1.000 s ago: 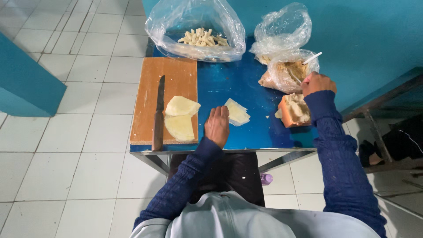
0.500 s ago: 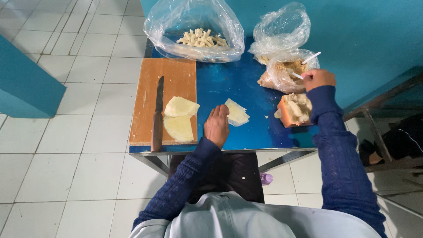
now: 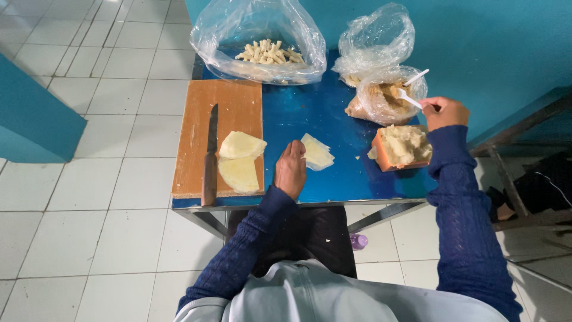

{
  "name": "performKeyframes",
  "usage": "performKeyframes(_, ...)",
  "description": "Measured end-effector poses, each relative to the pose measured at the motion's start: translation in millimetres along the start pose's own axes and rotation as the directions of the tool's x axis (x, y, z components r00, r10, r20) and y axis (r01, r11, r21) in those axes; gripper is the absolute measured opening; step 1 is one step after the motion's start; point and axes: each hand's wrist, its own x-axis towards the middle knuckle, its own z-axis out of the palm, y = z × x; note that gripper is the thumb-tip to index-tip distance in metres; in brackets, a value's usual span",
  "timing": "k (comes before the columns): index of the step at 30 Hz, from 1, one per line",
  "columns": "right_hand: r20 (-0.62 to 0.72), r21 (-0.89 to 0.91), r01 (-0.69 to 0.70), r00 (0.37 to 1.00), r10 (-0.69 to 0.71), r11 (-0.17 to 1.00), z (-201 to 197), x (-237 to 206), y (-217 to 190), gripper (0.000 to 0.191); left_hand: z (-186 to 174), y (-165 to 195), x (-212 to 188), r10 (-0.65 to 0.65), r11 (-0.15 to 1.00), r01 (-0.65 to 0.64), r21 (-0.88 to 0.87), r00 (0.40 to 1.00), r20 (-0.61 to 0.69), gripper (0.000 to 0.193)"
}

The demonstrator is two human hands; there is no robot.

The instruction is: The person sits at a small blue table and assembles filled snack rolls. They take thin flat slices, spoon brown paste from a plastic bag onto a slice, fold or roll the slice around the filling, and place the finished roll into a plastic bag holding other completed rolls.

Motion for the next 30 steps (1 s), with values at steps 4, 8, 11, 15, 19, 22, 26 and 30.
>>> performKeyframes(4,-0.027,0.058,-0.001,1.0,0.002,0.998,-8,-13,5,0.012,0,-1,0,-0.005,1.0,0.004,-0.018,1.0,-0.019,0.027)
performKeyframes(8,-0.055,0.024,0.029,0.998,-0.028,0.999,-11,-19,8,0.012,-1,-1,0,-0.013,0.998,0.013,-0.054,1.0,-0.009,0.029)
performKeyframes(11,-0.063,-0.017,0.026,0.998,-0.027,1.0,-11,-22,11,0.011,-2,0,0,-0.019,0.999,0.019,-0.048,1.0,-0.007,0.03)
performKeyframes(15,-0.035,0.107,-0.012,0.999,0.016,0.994,-11,-26,16,0.014,-1,1,1,-0.022,0.998,0.021,-0.053,1.0,-0.013,0.029)
performKeyframes(19,0.007,0.191,-0.095,0.995,0.095,0.977,-16,-31,12,0.018,-1,1,0,-0.041,0.996,0.042,-0.076,0.999,0.008,0.028)
performKeyframes(22,0.106,0.298,-0.201,0.979,0.177,0.933,-16,-42,1,0.02,0,0,0,-0.065,0.995,0.065,-0.081,0.998,0.004,0.027)
performKeyframes(26,0.222,0.495,-0.032,0.971,-0.09,0.868,11,-72,-26,0.021,3,-3,0,-0.05,0.995,0.047,-0.09,0.998,-0.032,0.028)
performKeyframes(30,0.433,0.313,-0.159,0.901,0.008,0.936,44,-112,-58,0.019,4,-6,-1,-0.057,0.992,0.052,-0.115,0.998,-0.041,0.029)
